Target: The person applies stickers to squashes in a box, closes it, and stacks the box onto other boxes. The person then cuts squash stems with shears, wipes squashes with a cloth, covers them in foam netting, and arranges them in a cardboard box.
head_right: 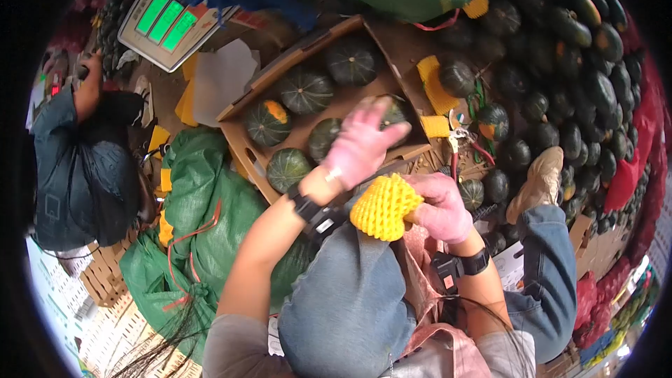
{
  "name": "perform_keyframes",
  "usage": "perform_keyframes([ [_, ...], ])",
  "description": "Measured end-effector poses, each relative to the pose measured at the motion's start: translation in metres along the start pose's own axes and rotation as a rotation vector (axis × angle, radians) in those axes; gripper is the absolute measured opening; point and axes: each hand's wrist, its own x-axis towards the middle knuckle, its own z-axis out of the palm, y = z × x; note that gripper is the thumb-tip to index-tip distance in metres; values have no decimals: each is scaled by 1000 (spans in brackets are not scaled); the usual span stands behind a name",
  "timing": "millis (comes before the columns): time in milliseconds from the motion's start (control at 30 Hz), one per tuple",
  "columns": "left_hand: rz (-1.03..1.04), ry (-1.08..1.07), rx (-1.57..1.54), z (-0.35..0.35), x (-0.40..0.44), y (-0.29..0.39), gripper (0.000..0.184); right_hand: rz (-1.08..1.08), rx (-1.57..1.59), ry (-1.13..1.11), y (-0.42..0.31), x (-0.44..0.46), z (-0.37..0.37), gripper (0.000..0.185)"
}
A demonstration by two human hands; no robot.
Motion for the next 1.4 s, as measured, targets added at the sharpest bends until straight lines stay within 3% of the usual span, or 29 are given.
perform_keyframes([
  [67,48,-98,245,25,13,-1,33,-44,-107,49,-5,-2,-1,24],
  [133,61,-177,237,22,22,2,33,-106,110,179,-6,-3,6,27],
  [200,89,-133,252,20,21,-1,32,102,135,263,-5,-7,7,28],
  [233,114,-103,231,18,22,-5,36,54,136,213,-2,-3,8,29],
  [333,-88,-185,-431,-1,26,-27,53,28,208,96,10,-7,2,31],
  [367,-86,-23,-679,-6,24,-34,66,54,241,55,13,-12,-5,32],
  [400,-200,-27,-783,-16,22,-39,54,80,275,14,17,-17,-11,32],
  [567,-201,-80,-664,-11,24,-61,34,141,237,78,21,-21,-17,31],
  [700,-293,-116,-635,-7,27,-56,39,74,195,-17,20,-16,-26,26],
  [800,-301,33,-345,-3,24,-34,46,94,67,117,0,-18,-44,23],
  [867,-156,-177,-125,-23,28,-12,58,122,-151,476,-11,-6,-56,31],
  [900,-95,-228,-59,-26,27,-4,59,140,-119,515,-20,-3,-61,42],
  [933,-35,-280,7,-28,27,2,61,28,-124,610,-19,4,-64,45],
  [1067,-28,149,34,-16,13,-25,52,-6,-277,687,-49,15,-59,53],
  [1100,-141,305,-244,-36,14,-25,48,-6,-297,667,-51,13,-61,54],
  [1167,-338,392,-363,-60,10,-43,28,-90,-370,638,-43,14,-66,55],
  [1200,-453,516,-684,-59,6,-50,20,-84,-447,696,-37,16,-64,50],
  [1267,-667,444,-736,-85,-4,-53,24,20,-458,707,-25,15,-65,44],
  [1333,-647,561,-700,-94,-11,-70,25,-92,-665,751,-14,20,-59,38],
  [1400,-582,790,-690,-105,-7,-88,31,28,-705,821,-10,22,-55,36],
])
